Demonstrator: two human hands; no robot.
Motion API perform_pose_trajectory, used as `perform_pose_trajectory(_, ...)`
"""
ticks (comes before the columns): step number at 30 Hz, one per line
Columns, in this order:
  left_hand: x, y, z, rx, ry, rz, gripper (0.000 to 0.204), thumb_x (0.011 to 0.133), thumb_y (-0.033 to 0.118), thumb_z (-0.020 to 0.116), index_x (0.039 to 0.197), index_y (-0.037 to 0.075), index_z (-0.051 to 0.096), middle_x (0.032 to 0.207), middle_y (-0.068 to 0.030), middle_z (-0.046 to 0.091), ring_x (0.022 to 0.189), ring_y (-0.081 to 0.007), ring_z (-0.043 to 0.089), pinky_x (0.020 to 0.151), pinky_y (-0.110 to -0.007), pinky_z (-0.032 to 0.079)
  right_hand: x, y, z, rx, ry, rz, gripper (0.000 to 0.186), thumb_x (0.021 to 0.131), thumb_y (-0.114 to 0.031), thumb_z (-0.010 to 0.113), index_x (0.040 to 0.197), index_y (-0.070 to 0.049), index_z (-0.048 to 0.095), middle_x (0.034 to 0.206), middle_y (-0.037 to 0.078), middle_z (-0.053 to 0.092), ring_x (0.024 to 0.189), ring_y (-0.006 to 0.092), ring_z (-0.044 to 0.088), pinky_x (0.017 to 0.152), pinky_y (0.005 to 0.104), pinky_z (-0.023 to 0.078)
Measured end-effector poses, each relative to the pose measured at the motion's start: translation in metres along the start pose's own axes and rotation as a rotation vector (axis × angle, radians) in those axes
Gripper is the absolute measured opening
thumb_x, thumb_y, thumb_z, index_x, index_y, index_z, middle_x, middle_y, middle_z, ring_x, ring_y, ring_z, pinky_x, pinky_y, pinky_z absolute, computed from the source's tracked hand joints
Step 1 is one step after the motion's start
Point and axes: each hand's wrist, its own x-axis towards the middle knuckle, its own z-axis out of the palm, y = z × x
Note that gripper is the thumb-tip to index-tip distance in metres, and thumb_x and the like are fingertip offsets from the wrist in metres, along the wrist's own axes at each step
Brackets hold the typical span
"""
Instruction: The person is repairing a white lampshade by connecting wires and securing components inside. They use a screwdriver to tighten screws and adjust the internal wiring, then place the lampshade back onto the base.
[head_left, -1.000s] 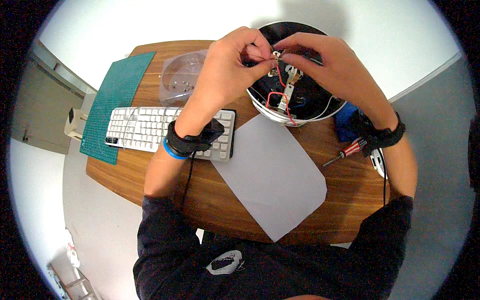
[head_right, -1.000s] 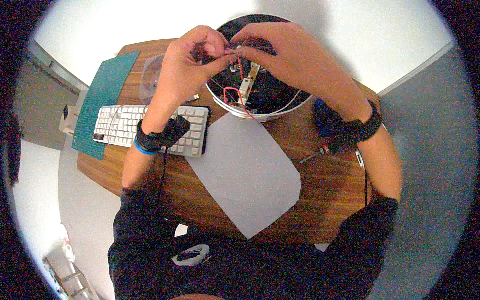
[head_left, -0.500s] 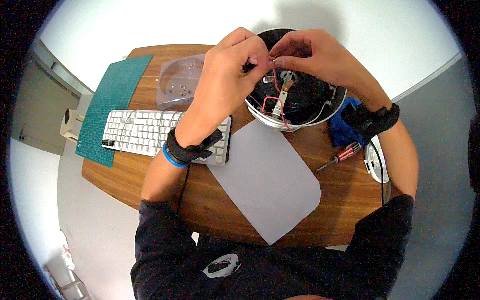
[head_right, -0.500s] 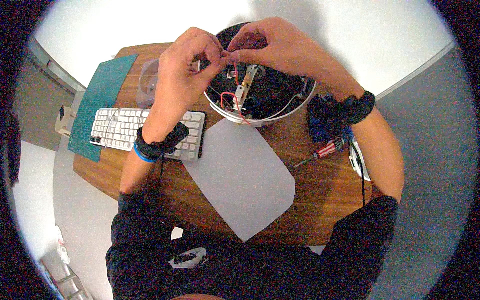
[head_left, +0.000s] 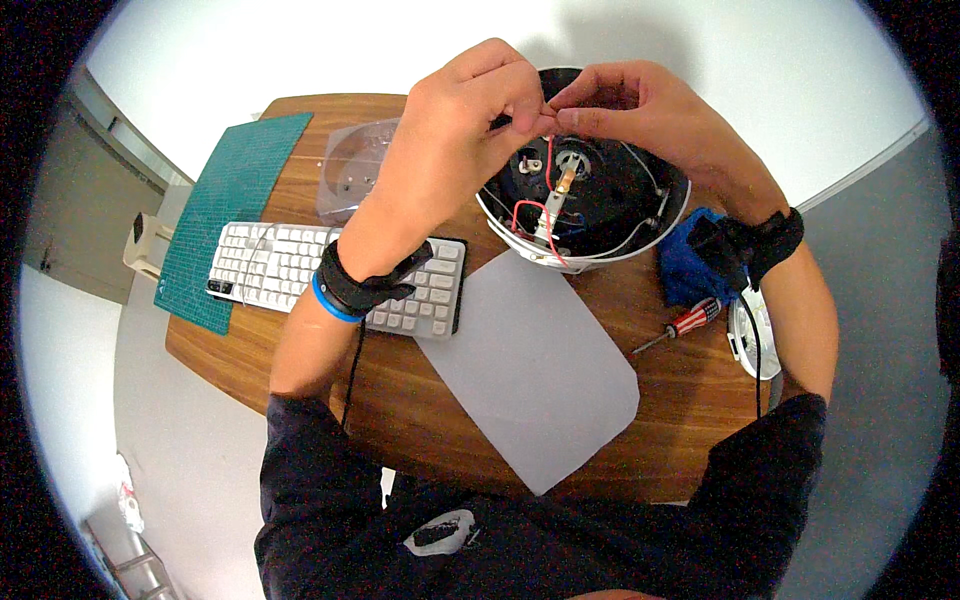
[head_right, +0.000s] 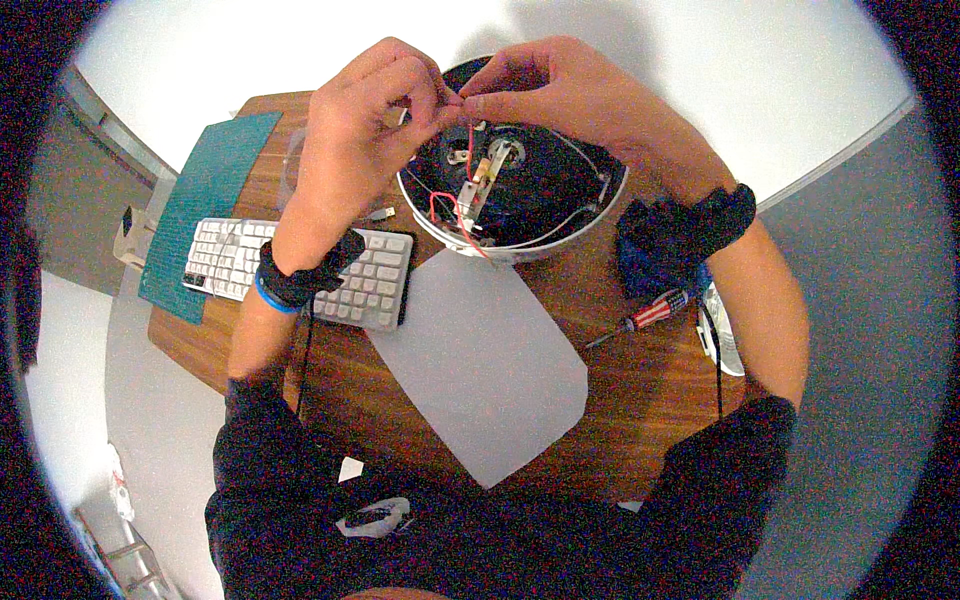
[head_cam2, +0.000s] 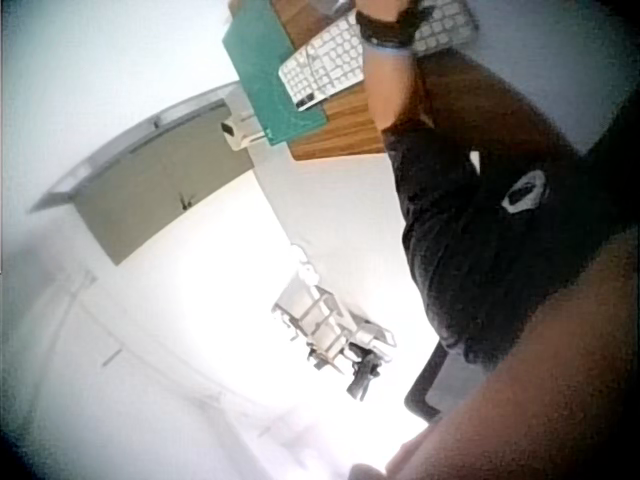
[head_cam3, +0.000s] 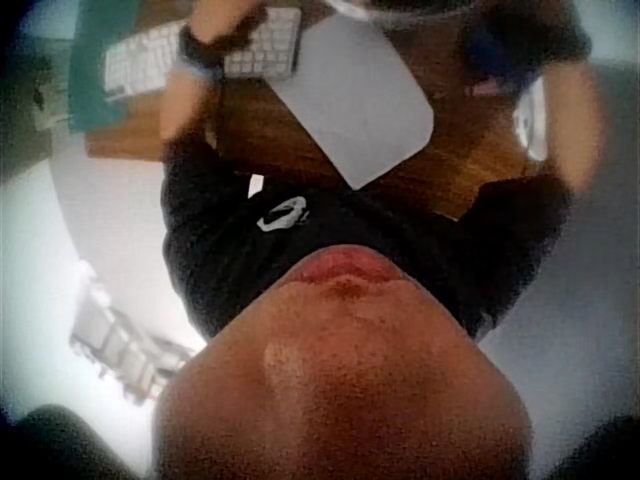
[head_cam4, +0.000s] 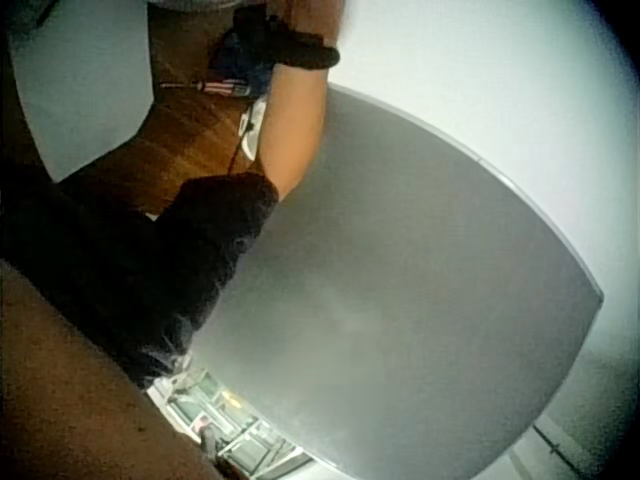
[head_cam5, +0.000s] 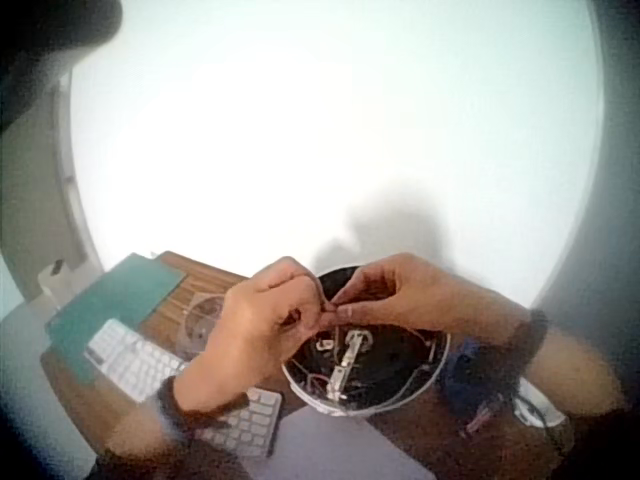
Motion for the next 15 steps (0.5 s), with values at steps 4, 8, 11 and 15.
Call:
perform_pose_trajectory(4, 0.002, -0.001, -0.002, 0.022, -0.005, 0.025, 0.03, 0.085, -0.002, 0.087, 0.08, 0.006, 0.059, 0.099, -0.0081, 0.072, 0.088, -0.0231, 0.076, 0.077, -0.035, 0.061, -0.002, -0.002, 0.0, 0.051, -0.006, 0.048, 0.029, 0.104, -0.021, 0.081, 0.124, -0.001, 0.078, 0.117, 0.006, 0.081, 0.109, 0.0123, 0.074, 0.1, 0.0274, 0.058)
perform_pose_trajectory(8, 0.006, 0.003, -0.005, 0.04, -0.032, 0.06, 0.027, 0.087, 0.0, 0.086, 0.082, 0.004, 0.06, 0.101, -0.0081, 0.072, 0.089, -0.0241, 0.076, 0.076, -0.035, 0.061, -0.004, -0.004, 0.004, 0.05, 0.022, 0.013, 0.039, 0.102, -0.033, 0.082, 0.123, 0.0, 0.081, 0.112, 0.006, 0.083, 0.103, 0.0131, 0.075, 0.095, 0.0295, 0.059)
perform_pose_trajectory(11, 0.007, 0.007, -0.009, 0.076, -0.042, 0.074, 0.026, 0.088, 0.002, 0.086, 0.084, 0.003, 0.06, 0.1, -0.0081, 0.072, 0.089, -0.0247, 0.077, 0.076, -0.036, 0.062, -0.007, -0.008, 0.005, 0.077, 0.018, 0.035, 0.038, 0.103, -0.032, 0.082, 0.125, -0.001, 0.08, 0.112, 0.005, 0.081, 0.102, 0.0113, 0.074, 0.093, 0.0282, 0.058)
perform_pose_trajectory(15, 0.012, 0.004, -0.01, 0.097, -0.043, 0.092, 0.028, 0.087, 0.002, 0.087, 0.083, 0.003, 0.059, 0.098, -0.0079, 0.071, 0.089, -0.0241, 0.077, 0.075, -0.036, 0.062, -0.005, -0.013, -0.001, 0.062, -0.006, 0.127, 0.032, 0.105, -0.025, 0.081, 0.125, -0.001, 0.078, 0.109, 0.002, 0.078, 0.098, 0.0074, 0.069, 0.088, 0.0245, 0.056)
